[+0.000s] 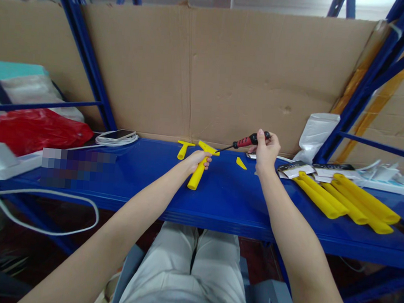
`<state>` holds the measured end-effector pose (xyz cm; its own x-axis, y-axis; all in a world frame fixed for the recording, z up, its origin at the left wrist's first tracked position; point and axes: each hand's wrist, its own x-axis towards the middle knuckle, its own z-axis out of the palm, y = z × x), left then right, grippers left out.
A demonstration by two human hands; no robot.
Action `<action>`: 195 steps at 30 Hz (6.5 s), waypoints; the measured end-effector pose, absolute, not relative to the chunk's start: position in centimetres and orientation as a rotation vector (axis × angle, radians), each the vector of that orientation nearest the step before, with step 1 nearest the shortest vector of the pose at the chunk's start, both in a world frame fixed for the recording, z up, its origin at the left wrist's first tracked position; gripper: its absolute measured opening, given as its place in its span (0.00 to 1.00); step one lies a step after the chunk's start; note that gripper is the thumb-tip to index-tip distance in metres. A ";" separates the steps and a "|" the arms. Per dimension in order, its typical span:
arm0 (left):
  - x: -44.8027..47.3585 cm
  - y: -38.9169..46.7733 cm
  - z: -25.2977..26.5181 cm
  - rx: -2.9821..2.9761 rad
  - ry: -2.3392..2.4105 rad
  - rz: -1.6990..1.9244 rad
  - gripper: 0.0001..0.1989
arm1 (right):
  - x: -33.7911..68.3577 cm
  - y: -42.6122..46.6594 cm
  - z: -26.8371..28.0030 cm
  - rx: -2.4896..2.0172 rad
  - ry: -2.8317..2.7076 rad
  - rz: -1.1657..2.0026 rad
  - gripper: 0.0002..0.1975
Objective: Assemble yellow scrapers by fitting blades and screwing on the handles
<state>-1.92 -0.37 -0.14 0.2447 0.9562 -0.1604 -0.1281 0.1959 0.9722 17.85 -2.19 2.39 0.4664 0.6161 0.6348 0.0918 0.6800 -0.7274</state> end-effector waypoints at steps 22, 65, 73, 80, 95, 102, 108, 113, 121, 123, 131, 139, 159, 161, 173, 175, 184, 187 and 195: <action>-2.2 -0.6 0.1 1.126 1.031 0.947 0.06 | 18.5 -3.1 2.7 -0.828 -1.201 0.262 0.13; -2.0 -0.5 -0.2 1.174 1.152 0.941 0.07 | 18.6 -3.1 2.9 -0.807 -1.030 0.798 0.23; -2.0 -0.3 -0.3 1.182 1.176 0.923 0.07 | 18.3 -2.8 2.5 -0.883 -0.972 0.748 0.20; -2.1 -0.1 -0.5 1.177 1.203 0.905 0.05 | 18.3 -3.3 2.8 -0.918 -0.939 0.910 0.13; -1.9 -0.3 -0.4 1.179 1.201 0.873 0.05 | 18.6 -2.8 2.5 -0.910 -0.889 0.941 0.24; -2.0 -0.2 -0.5 1.162 1.204 0.878 0.05 | 18.3 -3.2 2.7 -0.915 -0.958 0.935 0.18; -2.0 -0.1 -0.6 1.144 1.216 0.869 0.05 | 18.1 -3.6 3.0 -0.878 -1.026 0.976 0.12; -2.0 -0.3 -0.5 1.148 1.222 0.864 0.06 | 18.0 -3.4 2.7 -0.872 -1.053 0.949 0.16; -1.9 -0.3 -0.5 1.174 1.230 0.839 0.05 | 18.2 -2.8 2.3 -0.991 -0.932 0.799 0.24; -1.9 -0.2 -0.5 1.178 1.228 0.843 0.05 | 18.2 -2.9 2.3 -0.980 -0.959 0.814 0.23; -2.0 -0.1 -0.7 1.168 1.226 0.842 0.05 | 18.2 -3.0 2.2 -0.991 -0.990 0.815 0.20; -2.0 -0.1 -0.6 1.157 1.237 0.851 0.05 | 17.9 -3.2 2.6 -0.921 -1.039 0.910 0.13; -1.9 -0.3 -0.5 1.153 1.238 0.855 0.05 | 18.1 -2.9 2.2 -0.949 -0.989 0.816 0.21; -1.9 -0.4 -0.5 1.156 1.241 0.852 0.05 | 18.1 -3.0 2.4 -0.925 -1.002 0.862 0.19; -1.9 -0.5 -0.4 1.174 1.237 0.844 0.05 | 18.1 -3.0 2.3 -0.967 -0.947 0.806 0.20; -1.9 -0.6 -0.4 1.174 1.230 0.843 0.06 | 18.1 -2.9 2.3 -0.990 -0.923 0.780 0.21; -1.9 -0.1 -0.7 1.184 1.221 0.837 0.05 | 18.2 -2.9 2.0 -1.012 -0.934 0.780 0.19; -1.9 0.0 -0.8 1.182 1.216 0.835 0.05 | 18.3 -2.8 2.0 -1.008 -0.944 0.773 0.20; -1.9 -0.1 -0.6 1.157 1.228 0.840 0.05 | 18.1 -3.1 2.6 -0.914 -1.044 0.872 0.15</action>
<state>-1.92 -0.14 -0.63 0.1849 0.9473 -0.2616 0.0999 0.2467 0.9639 18.09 -3.13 2.63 0.2644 0.9102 0.3189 -0.1511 0.3657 -0.9184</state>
